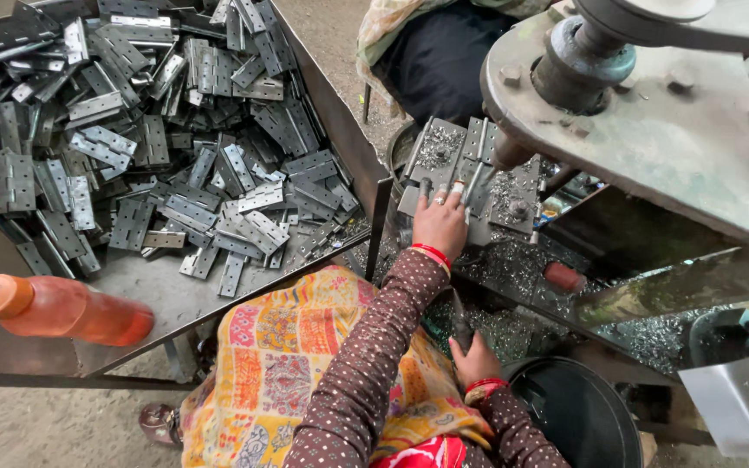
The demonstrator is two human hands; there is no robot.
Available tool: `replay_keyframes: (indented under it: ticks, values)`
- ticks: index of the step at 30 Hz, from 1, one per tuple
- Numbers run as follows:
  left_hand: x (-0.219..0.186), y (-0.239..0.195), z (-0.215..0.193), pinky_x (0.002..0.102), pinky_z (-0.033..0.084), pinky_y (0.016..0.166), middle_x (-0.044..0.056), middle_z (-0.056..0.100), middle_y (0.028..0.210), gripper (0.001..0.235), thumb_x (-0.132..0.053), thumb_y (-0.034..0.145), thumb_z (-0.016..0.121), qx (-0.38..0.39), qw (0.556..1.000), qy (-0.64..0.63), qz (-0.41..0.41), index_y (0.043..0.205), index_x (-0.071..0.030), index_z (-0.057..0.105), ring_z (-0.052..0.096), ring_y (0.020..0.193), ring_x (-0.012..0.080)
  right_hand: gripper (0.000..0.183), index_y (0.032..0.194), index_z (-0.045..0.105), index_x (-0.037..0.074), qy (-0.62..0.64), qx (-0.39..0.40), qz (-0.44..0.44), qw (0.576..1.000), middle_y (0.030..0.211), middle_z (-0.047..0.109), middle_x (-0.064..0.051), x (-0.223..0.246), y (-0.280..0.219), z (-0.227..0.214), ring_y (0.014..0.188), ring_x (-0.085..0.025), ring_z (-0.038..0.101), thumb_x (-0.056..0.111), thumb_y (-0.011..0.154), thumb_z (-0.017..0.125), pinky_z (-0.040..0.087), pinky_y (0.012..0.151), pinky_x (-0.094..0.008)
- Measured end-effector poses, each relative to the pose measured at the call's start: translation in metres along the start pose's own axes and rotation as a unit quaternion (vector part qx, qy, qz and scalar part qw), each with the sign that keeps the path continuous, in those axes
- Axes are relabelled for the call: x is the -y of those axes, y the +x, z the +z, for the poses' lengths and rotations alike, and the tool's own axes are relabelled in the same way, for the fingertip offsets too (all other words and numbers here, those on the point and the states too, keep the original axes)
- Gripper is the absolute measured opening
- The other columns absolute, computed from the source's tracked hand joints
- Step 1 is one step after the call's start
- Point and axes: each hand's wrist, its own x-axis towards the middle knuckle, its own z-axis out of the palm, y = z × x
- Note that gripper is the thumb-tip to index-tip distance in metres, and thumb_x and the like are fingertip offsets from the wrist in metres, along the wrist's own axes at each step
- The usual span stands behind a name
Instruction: The person picks up metal plates from a container and places them into a machine one by one. They operate a lever to press the machine down on each plate before removing the finished part.
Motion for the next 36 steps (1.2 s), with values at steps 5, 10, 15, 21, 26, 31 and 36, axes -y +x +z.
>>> replay_keyframes:
  ticks: [5,10,15,21,26,31,36]
  values:
    - [0.003,0.009,-0.003,0.058,0.041,0.109,0.004,0.068,0.116,0.013,-0.02,0.081,0.065,-0.049,0.998,0.026,0.02,0.082,-0.013,0.075,0.063,0.116,0.024,0.065,0.112,0.064,0.005,-0.119,0.079,0.021,0.989,0.096,0.074,-0.025,0.01,0.031,-0.048,0.094,-0.045,0.072,0.063,0.083,0.069,0.057,0.082,-0.053]
    - [0.004,0.027,0.01,0.054,0.042,0.102,0.006,0.068,0.116,0.016,-0.021,0.085,0.064,0.01,1.0,0.023,0.006,0.088,-0.011,0.076,0.062,0.113,0.0253,0.065,0.112,0.064,0.004,-0.061,0.04,-0.018,0.997,0.094,0.074,-0.026,0.005,0.015,-0.043,0.091,-0.046,0.071,0.061,0.083,0.069,0.056,0.079,-0.054]
    - [0.009,0.027,0.006,0.055,0.041,0.104,0.005,0.068,0.114,0.017,-0.019,0.088,0.062,0.013,1.0,0.018,0.002,0.09,-0.01,0.076,0.062,0.116,0.0249,0.063,0.121,0.062,0.006,-0.032,-0.042,-0.002,0.999,0.09,0.073,-0.027,-0.002,-0.007,0.002,0.085,-0.049,0.07,0.057,0.084,0.066,0.056,0.073,-0.056]
    - [0.005,0.024,0.001,0.059,0.036,0.112,0.005,0.068,0.121,0.018,-0.017,0.086,0.061,0.005,1.0,0.02,0.013,0.089,-0.011,0.077,0.061,0.12,0.0242,0.061,0.111,0.063,0.006,-0.079,0.046,0.019,0.996,0.089,0.075,-0.025,-0.004,0.01,-0.02,0.085,-0.046,0.073,0.059,0.083,0.069,0.058,0.076,-0.053]
    - [0.007,0.04,0.016,0.056,0.039,0.112,0.004,0.068,0.124,0.02,-0.019,0.093,0.058,0.072,0.997,0.022,-0.007,0.093,-0.012,0.077,0.06,0.124,0.0241,0.067,0.105,0.063,0.003,-0.107,0.072,-0.014,0.992,0.089,0.074,-0.025,-0.008,0.026,-0.046,0.086,-0.045,0.072,0.065,0.082,0.072,0.057,0.077,-0.054]
    - [0.006,0.046,0.02,0.058,0.039,0.107,0.005,0.067,0.122,0.02,-0.019,0.089,0.059,0.056,0.998,0.013,-0.002,0.094,-0.011,0.077,0.059,0.122,0.0259,0.059,0.112,0.062,0.007,-0.069,-0.009,0.019,0.997,0.088,0.073,-0.023,-0.005,-0.006,-0.001,0.083,-0.047,0.071,0.059,0.085,0.068,0.056,0.072,-0.056]
    - [0.007,0.045,0.018,0.056,0.04,0.109,0.005,0.068,0.123,0.02,-0.018,0.092,0.059,0.063,0.998,0.018,0.0,0.091,-0.012,0.077,0.059,0.125,0.0256,0.051,0.106,0.066,0.008,-0.016,-0.009,-0.016,1.0,0.088,0.074,-0.023,0.001,0.005,0.0,0.084,-0.046,0.071,0.055,0.085,0.07,0.056,0.073,-0.055]
